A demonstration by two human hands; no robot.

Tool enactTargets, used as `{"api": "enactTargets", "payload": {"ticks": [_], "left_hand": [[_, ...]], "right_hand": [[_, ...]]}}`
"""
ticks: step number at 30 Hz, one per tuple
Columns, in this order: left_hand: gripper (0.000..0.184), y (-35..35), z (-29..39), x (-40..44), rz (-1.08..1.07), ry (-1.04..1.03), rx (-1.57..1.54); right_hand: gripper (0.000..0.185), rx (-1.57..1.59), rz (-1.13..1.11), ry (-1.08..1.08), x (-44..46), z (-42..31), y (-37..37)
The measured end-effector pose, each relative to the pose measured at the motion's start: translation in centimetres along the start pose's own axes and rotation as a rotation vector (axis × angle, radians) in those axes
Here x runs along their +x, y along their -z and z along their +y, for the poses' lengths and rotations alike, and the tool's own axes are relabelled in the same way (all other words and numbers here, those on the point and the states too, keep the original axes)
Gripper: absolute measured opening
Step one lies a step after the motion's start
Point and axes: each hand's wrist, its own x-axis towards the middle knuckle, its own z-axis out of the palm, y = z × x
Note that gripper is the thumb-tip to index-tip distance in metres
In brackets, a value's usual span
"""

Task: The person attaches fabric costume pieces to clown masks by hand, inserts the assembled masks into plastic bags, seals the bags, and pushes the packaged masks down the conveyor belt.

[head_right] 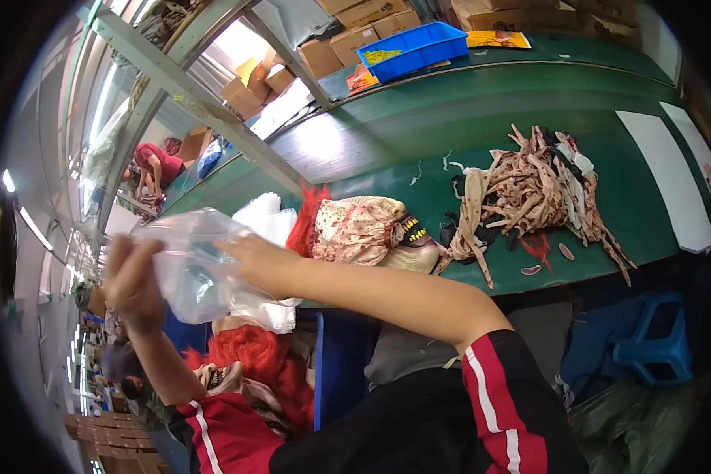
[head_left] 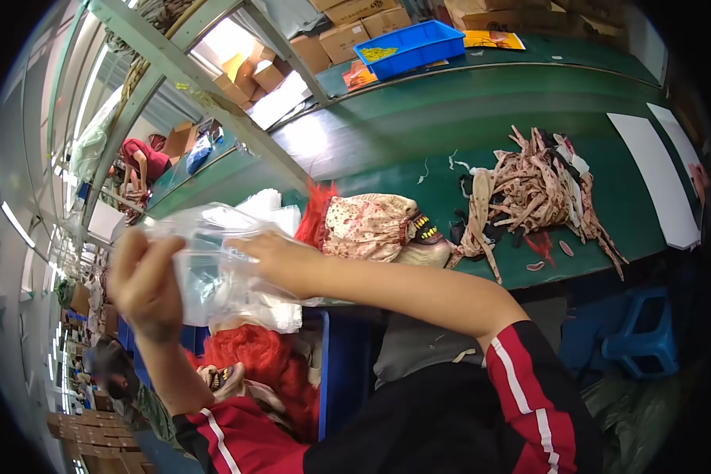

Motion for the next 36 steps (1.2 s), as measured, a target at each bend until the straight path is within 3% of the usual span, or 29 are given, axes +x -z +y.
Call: {"api": "enactTargets", "payload": {"ticks": [2, 4, 6, 8, 11, 13, 15, 17, 20, 21, 22, 24, 25, 26, 28, 29, 30, 31, 32, 34, 35, 36], "left_hand": [[0.015, -2.1, -0.1, -1.7, -0.257, 0.065, 0.028], [0.019, -4.1, -1.1, -4.0, -0.654, 0.109, 0.01], [0.025, -7.1, -2.3, -6.8, -0.812, 0.086, 0.035], [0.025, -9.2, -2.6, -8.0, -0.823, 0.109, 0.015], [0.025, -10.4, -2.6, -7.5, -0.834, 0.115, 0.041], [0.027, -11.3, -1.9, -6.5, -0.822, 0.116, 0.08], [0.027, -12.4, -1.0, -5.5, -0.592, 0.039, -0.004], [0.03, -13.5, -0.3, -4.5, -0.599, -0.019, -0.038], [0.037, -15.7, -1.2, -4.7, -0.672, -0.07, -0.133], [0.032, -16.4, -1.6, -5.1, -0.691, -0.09, -0.148], [0.027, -17.0, -2.0, -5.5, -0.71, -0.112, -0.165], [0.028, -17.6, -3.6, -6.8, -0.71, -0.077, -0.231], [0.03, -17.8, -4.4, -7.2, -0.802, 0.025, -0.244], [0.031, -17.8, -4.8, -7.4, -0.894, 0.127, -0.255], [0.034, -17.6, -5.7, -8.0, -0.822, 0.099, -0.238], [0.033, -18.0, -6.5, -8.6, -0.789, 0.113, -0.27], [0.033, -18.3, -7.0, -8.7, -0.755, 0.126, -0.301], [0.04, -17.5, -6.6, -7.5, -0.88, 0.209, -0.298], [0.04, -17.6, -7.2, -7.4, -0.879, 0.204, -0.295], [0.042, -17.6, -9.1, -7.5, -0.931, 0.068, -0.386], [0.046, -18.0, -10.1, -6.5, -1.111, -0.03, -0.338], [0.051, -18.1, -11.3, -6.0, -1.125, -0.136, -0.344]], "right_hand": [[0.053, -0.216, -0.399, -0.264, -2.3, 0.2, 1.3], [0.053, -0.474, -0.787, -0.258, -4.3, -1.1, 3.4], [0.053, -0.381, -0.747, -0.311, -6.2, -1.1, 4.0], [0.054, -0.286, -0.704, -0.371, -7.8, -0.6, 3.7], [0.058, -0.474, -0.704, -0.464, -9.3, 0.3, 2.8], [0.057, -0.478, -0.692, -0.46, -9.5, 0.6, 2.4], [0.057, -0.476, -0.684, -0.449, -9.9, 0.8, 2.0], [0.045, -0.447, -0.456, -0.359, -10.1, 0.8, 1.8], [0.032, -0.584, -0.541, -0.38, -8.2, -0.9, 1.9], [0.023, -0.555, -0.388, -0.346, -7.9, -1.9, 2.8], [0.023, -0.554, -0.392, -0.35, -7.2, -2.6, 3.9], [0.019, -0.25, -0.362, -0.635, -5.4, -3.3, 6.7], [0.023, -0.226, -0.541, -0.772, -3.8, -3.3, 9.2], [0.023, -0.224, -0.544, -0.778, -4.3, -2.0, 9.5], [0.051, -0.459, -0.077, -0.731, -6.7, 1.5, 8.5], [0.051, -0.463, -0.073, -0.736, -7.8, 3.3, 7.5], [0.066, -0.543, -0.085, -0.786, -8.9, 5.3, 6.2], [0.083, -0.623, -0.096, -0.834, -9.8, 6.8, 5.4], [0.083, -0.626, -0.09, -0.834, -10.1, 7.6, 5.0], [0.102, -0.535, -0.481, -1.036, -10.5, 9.2, 4.2], [0.11, -0.576, -0.48, -1.027, -10.5, 9.6, 4.1], [0.11, -0.57, -0.481, -1.026, -10.3, 10.1, 3.9]]}}
